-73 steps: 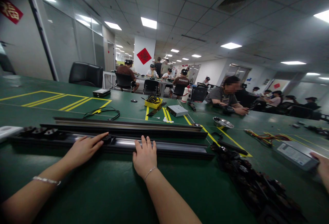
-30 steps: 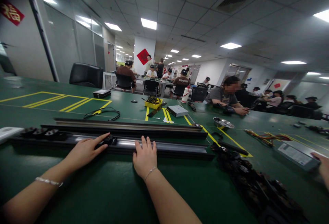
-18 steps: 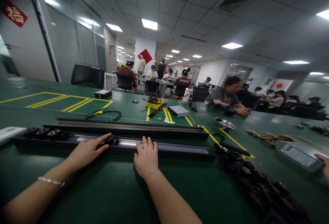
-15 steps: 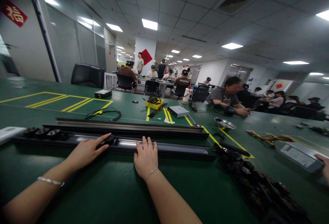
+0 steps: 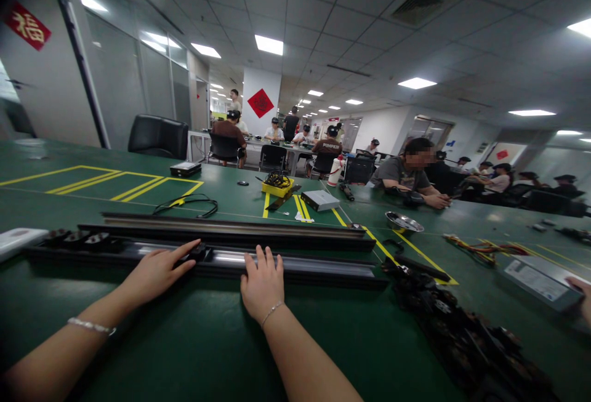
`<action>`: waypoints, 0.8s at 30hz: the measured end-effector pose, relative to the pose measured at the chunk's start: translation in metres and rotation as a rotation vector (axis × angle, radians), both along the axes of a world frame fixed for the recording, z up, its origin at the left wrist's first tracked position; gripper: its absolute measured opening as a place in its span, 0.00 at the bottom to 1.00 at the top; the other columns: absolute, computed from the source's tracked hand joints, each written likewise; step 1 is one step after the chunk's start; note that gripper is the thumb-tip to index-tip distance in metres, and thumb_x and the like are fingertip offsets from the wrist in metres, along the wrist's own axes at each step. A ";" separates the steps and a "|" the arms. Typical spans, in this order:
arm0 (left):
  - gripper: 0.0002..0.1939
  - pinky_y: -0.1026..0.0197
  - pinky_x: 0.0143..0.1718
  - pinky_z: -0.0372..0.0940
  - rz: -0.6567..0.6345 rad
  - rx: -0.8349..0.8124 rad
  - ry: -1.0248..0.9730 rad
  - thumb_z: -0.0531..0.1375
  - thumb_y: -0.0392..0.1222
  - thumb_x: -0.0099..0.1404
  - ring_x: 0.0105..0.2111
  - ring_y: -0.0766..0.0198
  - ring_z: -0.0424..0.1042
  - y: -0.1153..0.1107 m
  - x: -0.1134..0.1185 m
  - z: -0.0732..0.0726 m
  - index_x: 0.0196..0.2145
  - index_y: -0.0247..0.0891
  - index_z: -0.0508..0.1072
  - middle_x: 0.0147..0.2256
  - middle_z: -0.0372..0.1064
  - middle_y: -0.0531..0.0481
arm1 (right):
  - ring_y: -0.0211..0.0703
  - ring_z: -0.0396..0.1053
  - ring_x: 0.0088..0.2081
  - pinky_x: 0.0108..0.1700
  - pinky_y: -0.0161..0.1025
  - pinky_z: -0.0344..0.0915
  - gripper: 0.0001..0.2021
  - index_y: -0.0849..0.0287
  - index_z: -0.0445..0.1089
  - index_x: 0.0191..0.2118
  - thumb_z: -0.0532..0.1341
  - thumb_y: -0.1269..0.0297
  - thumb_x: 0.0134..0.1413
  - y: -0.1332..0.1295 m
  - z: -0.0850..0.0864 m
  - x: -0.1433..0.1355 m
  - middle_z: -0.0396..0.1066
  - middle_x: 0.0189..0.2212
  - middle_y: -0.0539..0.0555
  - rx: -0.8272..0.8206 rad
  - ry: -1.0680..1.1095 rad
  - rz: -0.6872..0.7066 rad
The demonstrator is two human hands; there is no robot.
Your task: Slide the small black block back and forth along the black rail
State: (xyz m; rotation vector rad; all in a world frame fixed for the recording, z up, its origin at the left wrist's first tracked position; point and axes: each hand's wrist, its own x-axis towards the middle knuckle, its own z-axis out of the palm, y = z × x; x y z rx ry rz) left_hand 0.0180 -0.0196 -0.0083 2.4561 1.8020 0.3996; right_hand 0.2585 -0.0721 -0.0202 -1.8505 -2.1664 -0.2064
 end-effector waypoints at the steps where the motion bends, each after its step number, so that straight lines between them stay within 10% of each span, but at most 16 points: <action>1: 0.29 0.53 0.52 0.53 -0.002 0.004 -0.002 0.43 0.55 0.63 0.48 0.57 0.68 0.000 0.000 0.000 0.60 0.47 0.51 0.46 0.71 0.48 | 0.50 0.42 0.62 0.59 0.52 0.37 0.24 0.48 0.55 0.59 0.51 0.55 0.56 0.000 0.000 0.000 0.47 0.62 0.53 0.001 0.003 0.000; 24: 0.29 0.50 0.56 0.47 -0.017 0.024 0.041 0.41 0.55 0.64 0.45 0.59 0.69 0.001 0.001 -0.003 0.60 0.46 0.51 0.41 0.74 0.47 | 0.49 0.42 0.62 0.59 0.52 0.35 0.23 0.47 0.55 0.58 0.51 0.55 0.56 0.002 -0.004 0.001 0.48 0.62 0.52 0.013 0.037 0.019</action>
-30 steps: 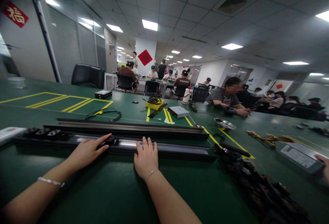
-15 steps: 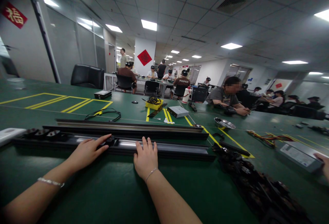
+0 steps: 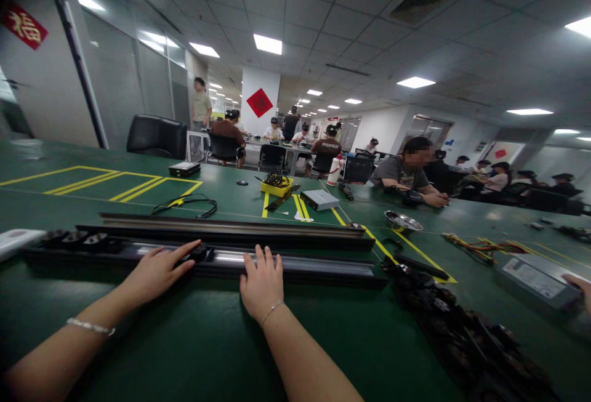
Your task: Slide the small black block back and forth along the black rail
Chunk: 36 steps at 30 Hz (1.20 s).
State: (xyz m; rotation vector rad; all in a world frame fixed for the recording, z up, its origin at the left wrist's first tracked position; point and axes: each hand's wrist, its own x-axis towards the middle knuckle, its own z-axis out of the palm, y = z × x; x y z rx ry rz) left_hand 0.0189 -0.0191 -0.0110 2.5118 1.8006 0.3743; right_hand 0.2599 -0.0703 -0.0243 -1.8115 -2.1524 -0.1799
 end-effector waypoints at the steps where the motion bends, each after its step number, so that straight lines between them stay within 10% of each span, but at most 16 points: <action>1: 0.29 0.51 0.55 0.48 -0.002 0.004 -0.009 0.41 0.54 0.64 0.45 0.59 0.69 0.000 0.001 0.000 0.60 0.45 0.51 0.41 0.74 0.47 | 0.49 0.42 0.62 0.59 0.52 0.35 0.23 0.47 0.55 0.58 0.51 0.55 0.56 0.000 0.000 0.000 0.48 0.62 0.52 0.003 0.000 0.001; 36: 0.28 0.52 0.49 0.56 -0.003 -0.020 -0.013 0.41 0.50 0.64 0.48 0.55 0.67 -0.003 0.008 0.002 0.61 0.45 0.50 0.48 0.70 0.46 | 0.50 0.42 0.62 0.59 0.52 0.36 0.23 0.48 0.55 0.59 0.50 0.55 0.56 -0.001 0.001 0.000 0.48 0.62 0.52 0.011 -0.019 0.001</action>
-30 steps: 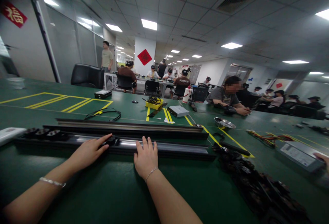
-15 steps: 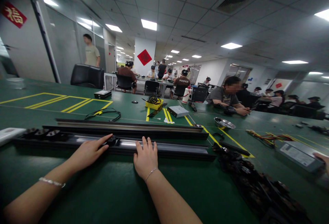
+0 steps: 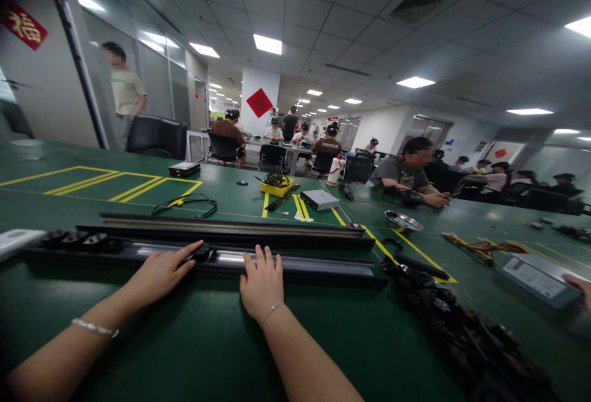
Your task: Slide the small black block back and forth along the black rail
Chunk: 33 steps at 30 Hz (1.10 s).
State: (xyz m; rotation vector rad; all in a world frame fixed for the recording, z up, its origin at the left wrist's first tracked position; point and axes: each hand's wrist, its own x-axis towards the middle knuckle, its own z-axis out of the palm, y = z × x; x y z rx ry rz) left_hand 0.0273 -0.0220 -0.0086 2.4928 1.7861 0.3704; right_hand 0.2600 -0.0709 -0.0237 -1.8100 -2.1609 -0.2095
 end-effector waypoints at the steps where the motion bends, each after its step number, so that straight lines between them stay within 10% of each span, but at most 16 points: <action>1: 0.28 0.52 0.49 0.55 0.000 0.002 -0.001 0.41 0.50 0.64 0.49 0.55 0.67 0.000 0.000 0.000 0.61 0.45 0.50 0.48 0.70 0.46 | 0.50 0.42 0.62 0.59 0.52 0.36 0.23 0.48 0.55 0.59 0.50 0.55 0.56 0.000 0.000 0.000 0.48 0.62 0.52 0.000 -0.001 0.000; 20: 0.26 0.46 0.57 0.44 0.019 0.029 0.012 0.41 0.49 0.64 0.46 0.58 0.68 0.001 0.001 -0.002 0.60 0.46 0.52 0.42 0.73 0.46 | 0.49 0.42 0.62 0.59 0.52 0.36 0.24 0.48 0.55 0.59 0.50 0.55 0.57 -0.001 0.003 -0.001 0.48 0.62 0.53 -0.016 -0.008 -0.006; 33: 0.27 0.53 0.51 0.55 -0.015 -0.015 -0.045 0.41 0.46 0.64 0.48 0.58 0.68 0.001 0.004 -0.001 0.60 0.43 0.52 0.49 0.69 0.46 | 0.50 0.42 0.62 0.59 0.52 0.37 0.23 0.48 0.55 0.58 0.50 0.55 0.56 -0.002 0.003 -0.001 0.48 0.62 0.53 -0.013 -0.013 -0.013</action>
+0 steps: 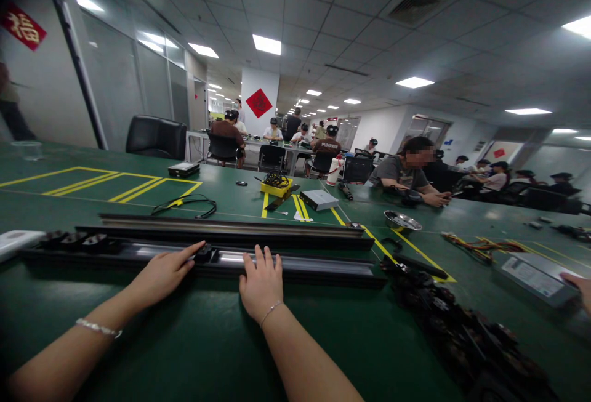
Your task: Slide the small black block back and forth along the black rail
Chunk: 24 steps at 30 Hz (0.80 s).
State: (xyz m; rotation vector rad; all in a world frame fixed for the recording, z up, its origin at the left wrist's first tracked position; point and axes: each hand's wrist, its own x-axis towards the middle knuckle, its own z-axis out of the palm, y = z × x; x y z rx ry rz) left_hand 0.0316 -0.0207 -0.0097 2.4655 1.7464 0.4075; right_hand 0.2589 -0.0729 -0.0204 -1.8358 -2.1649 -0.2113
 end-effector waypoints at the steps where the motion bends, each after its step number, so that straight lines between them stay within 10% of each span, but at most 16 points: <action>1: 0.27 0.53 0.51 0.55 -0.001 0.003 -0.001 0.41 0.46 0.64 0.48 0.58 0.68 0.000 0.000 0.000 0.60 0.43 0.52 0.49 0.69 0.46 | 0.50 0.42 0.62 0.59 0.52 0.37 0.23 0.48 0.55 0.58 0.50 0.55 0.56 0.000 0.000 0.000 0.48 0.62 0.52 0.003 0.001 0.002; 24: 0.28 0.52 0.53 0.52 -0.029 -0.006 -0.062 0.42 0.52 0.63 0.51 0.58 0.65 0.000 0.000 -0.003 0.60 0.45 0.50 0.51 0.67 0.48 | 0.50 0.42 0.62 0.59 0.52 0.37 0.24 0.48 0.55 0.59 0.50 0.55 0.56 0.000 0.000 0.000 0.47 0.62 0.52 -0.005 -0.004 -0.001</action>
